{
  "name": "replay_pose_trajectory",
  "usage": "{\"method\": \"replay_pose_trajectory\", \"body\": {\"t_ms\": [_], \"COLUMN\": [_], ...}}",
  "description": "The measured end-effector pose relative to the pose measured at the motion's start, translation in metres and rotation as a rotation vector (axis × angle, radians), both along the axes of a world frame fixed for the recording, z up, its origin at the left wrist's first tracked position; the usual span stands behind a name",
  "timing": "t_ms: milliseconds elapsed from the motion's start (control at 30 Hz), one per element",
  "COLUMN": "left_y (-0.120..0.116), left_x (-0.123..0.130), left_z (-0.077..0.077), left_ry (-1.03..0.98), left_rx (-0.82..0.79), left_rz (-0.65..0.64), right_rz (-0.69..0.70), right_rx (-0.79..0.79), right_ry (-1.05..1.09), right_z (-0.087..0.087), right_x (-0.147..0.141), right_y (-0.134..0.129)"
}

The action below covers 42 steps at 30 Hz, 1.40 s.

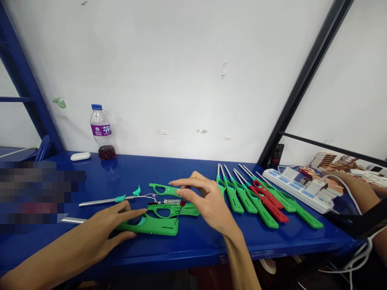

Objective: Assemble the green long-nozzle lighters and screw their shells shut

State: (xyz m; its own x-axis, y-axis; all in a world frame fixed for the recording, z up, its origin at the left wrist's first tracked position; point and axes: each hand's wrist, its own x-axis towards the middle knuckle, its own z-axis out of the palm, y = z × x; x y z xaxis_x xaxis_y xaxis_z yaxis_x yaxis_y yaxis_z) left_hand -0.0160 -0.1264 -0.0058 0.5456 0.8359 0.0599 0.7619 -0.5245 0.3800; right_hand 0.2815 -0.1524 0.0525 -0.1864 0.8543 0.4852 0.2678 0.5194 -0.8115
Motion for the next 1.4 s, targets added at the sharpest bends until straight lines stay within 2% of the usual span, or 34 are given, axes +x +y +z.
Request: {"method": "replay_pose_trajectory", "body": {"t_ms": [133,200,300,400,500,633,767,867,1033,1133,1267,1400], "left_y": [0.002,0.003,0.004,0.003,0.002,0.001,0.001,0.002,0.000,0.000,0.000,0.001], "left_x": [0.001,0.000,-0.002,-0.005,-0.008,-0.008,-0.005,-0.004,-0.005,-0.005,-0.006,-0.007], "left_z": [-0.003,-0.007,-0.013,-0.018,-0.023,-0.023,-0.016,-0.013,-0.013,-0.013,-0.014,-0.018], "left_ry": [-0.010,-0.024,-0.019,-0.017,-0.024,-0.011,0.003,-0.007,0.012,0.022,0.018,-0.009], "left_rx": [0.032,0.054,0.100,0.137,0.156,0.161,0.128,0.108,0.092,0.094,0.089,0.119], "left_rz": [-0.004,-0.008,-0.012,-0.012,0.005,0.008,-0.004,-0.009,-0.009,-0.007,-0.009,-0.014], "right_rz": [0.200,0.236,0.168,0.085,0.067,0.044,0.067,0.069,0.137,0.132,0.153,0.122], "right_rx": [-0.049,-0.069,-0.015,0.056,0.012,-0.013,0.035,0.006,-0.010,0.007,-0.021,0.020], "right_ry": [0.155,0.141,0.070,0.111,0.155,0.039,0.067,0.068,0.050,0.088,0.019,0.032], "right_z": [-0.007,-0.007,-0.004,-0.004,-0.005,-0.003,-0.001,-0.001,-0.002,-0.002,0.000,0.001], "right_x": [0.003,0.000,-0.005,-0.008,-0.007,-0.003,-0.001,0.002,0.004,0.003,0.002,0.001], "right_y": [0.003,0.003,0.001,0.000,0.001,0.000,-0.001,-0.001,-0.001,-0.002,-0.004,-0.005]}}
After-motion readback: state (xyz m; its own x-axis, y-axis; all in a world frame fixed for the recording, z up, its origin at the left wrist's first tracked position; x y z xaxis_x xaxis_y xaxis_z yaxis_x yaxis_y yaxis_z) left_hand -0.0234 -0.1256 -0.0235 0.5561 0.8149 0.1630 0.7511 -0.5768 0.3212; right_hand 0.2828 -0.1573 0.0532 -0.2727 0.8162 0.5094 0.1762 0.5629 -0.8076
